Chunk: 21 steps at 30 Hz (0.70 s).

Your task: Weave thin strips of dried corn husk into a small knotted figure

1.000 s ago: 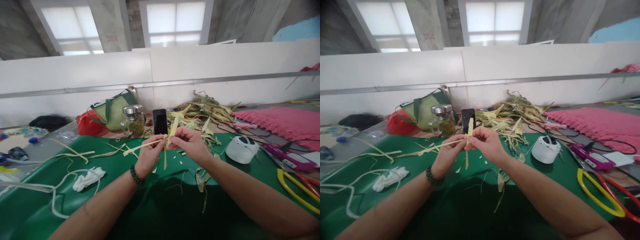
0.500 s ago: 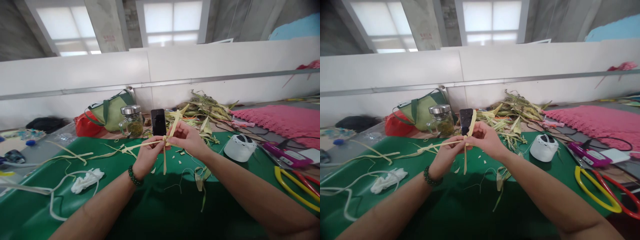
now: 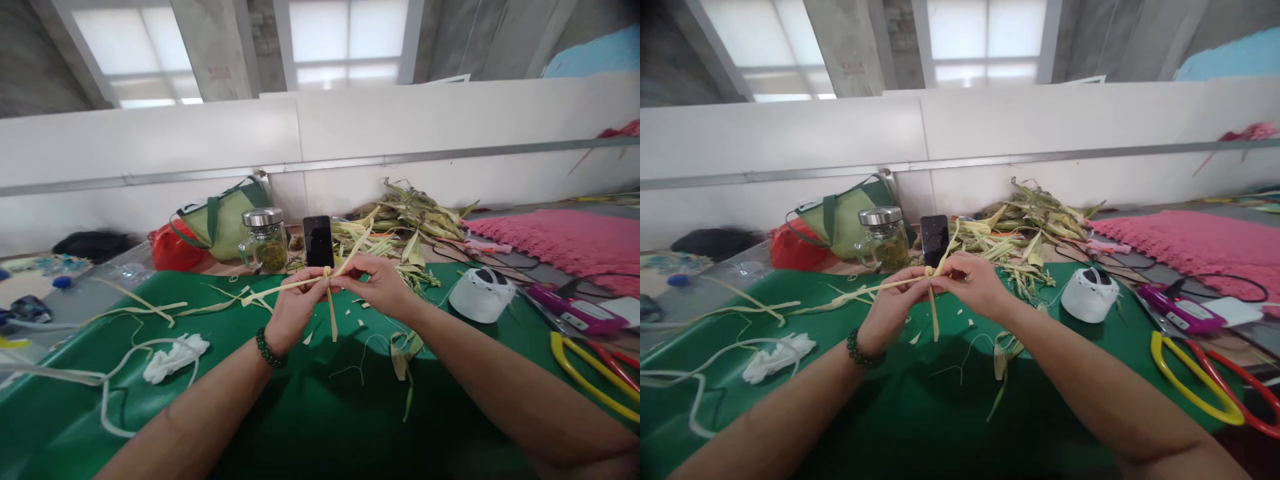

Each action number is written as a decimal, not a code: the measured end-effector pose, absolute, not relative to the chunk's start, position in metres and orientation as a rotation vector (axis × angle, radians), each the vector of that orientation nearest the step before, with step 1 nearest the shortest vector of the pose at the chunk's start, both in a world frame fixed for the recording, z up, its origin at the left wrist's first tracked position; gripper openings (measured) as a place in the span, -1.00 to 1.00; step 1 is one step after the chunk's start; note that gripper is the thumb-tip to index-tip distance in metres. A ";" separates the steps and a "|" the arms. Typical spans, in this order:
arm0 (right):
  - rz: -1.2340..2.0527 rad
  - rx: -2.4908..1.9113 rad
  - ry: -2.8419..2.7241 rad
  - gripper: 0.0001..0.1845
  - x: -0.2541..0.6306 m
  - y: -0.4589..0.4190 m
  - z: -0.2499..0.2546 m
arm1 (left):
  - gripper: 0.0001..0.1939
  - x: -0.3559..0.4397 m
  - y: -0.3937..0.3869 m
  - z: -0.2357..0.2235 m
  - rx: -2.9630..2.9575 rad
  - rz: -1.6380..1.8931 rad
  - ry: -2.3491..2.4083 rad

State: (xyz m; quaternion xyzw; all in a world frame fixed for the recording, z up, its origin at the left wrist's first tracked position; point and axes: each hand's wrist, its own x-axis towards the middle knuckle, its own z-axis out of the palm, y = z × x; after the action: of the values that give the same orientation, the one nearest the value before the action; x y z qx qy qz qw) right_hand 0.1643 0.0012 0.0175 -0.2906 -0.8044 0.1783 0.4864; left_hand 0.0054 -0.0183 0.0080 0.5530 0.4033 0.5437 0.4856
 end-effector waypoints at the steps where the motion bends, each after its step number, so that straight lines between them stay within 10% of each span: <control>1: 0.444 -0.687 -1.959 -0.82 0.164 0.001 0.018 | -0.70 0.005 -0.018 0.008 1.365 1.323 0.997; 21: 0.339 -1.593 -2.786 -0.69 0.219 0.054 0.019 | -0.72 -0.005 -0.009 0.011 1.251 1.367 0.936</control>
State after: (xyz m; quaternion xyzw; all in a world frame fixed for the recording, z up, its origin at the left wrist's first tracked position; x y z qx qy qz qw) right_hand 0.2189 0.0537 0.0186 -0.4932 -0.8625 0.1050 -0.0429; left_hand -0.0052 -0.0088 0.0111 0.5191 0.3884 0.5674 0.5078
